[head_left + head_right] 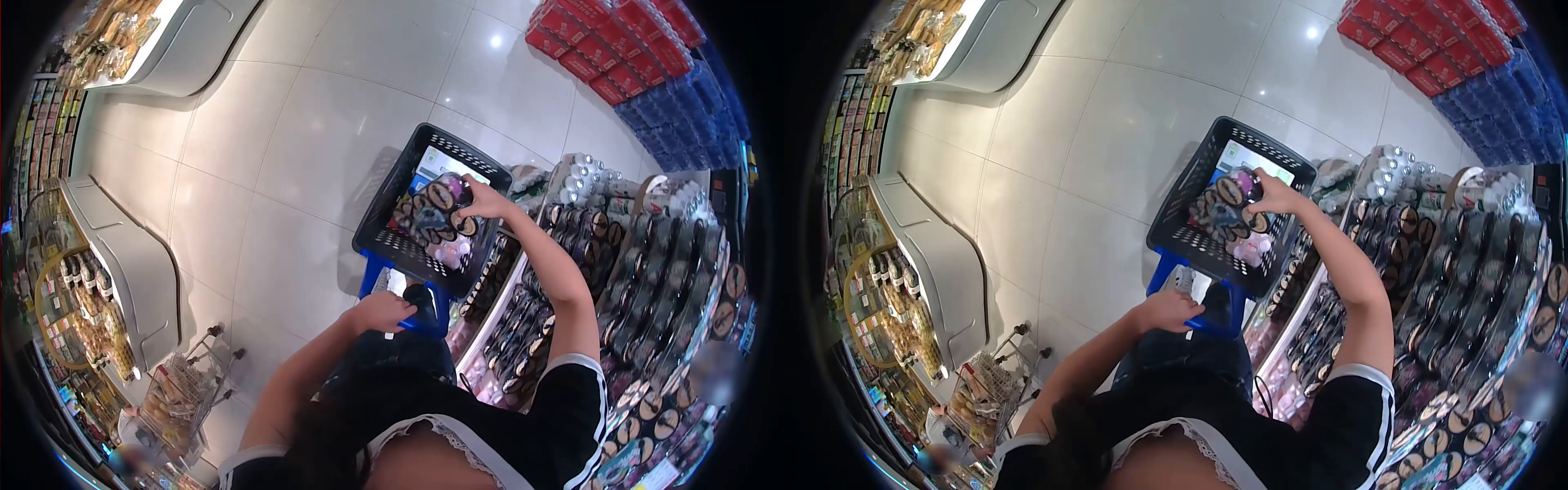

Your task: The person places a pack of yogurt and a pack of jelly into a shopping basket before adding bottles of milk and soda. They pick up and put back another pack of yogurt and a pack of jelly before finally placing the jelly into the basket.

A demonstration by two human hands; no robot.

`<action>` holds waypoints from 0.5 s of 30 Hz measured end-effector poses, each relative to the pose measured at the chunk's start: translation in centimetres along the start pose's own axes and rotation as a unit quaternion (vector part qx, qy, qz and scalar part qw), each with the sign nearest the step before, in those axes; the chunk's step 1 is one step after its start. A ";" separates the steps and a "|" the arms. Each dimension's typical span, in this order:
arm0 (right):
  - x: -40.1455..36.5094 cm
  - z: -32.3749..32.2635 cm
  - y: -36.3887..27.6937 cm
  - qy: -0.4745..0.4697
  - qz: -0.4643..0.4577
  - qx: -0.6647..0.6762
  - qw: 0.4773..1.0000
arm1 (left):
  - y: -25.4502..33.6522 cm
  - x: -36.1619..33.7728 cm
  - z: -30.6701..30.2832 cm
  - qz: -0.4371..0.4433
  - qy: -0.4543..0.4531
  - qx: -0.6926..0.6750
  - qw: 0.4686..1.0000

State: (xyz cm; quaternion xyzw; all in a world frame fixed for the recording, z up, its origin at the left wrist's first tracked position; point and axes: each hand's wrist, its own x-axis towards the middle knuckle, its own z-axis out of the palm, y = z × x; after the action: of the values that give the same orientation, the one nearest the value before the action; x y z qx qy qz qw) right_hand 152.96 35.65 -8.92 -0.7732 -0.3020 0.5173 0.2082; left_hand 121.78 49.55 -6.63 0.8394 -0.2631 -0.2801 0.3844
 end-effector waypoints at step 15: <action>18.6 4.7 15.7 -0.089 0.052 -0.104 0.989 | -0.5 -0.7 -0.5 0.052 0.077 0.067 0.993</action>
State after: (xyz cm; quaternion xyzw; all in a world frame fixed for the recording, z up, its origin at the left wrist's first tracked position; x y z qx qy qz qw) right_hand 157.84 36.90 -33.18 -0.7564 -0.3305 0.5598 0.0721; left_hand 121.71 50.53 -6.53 0.8676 -0.2942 -0.1763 0.3600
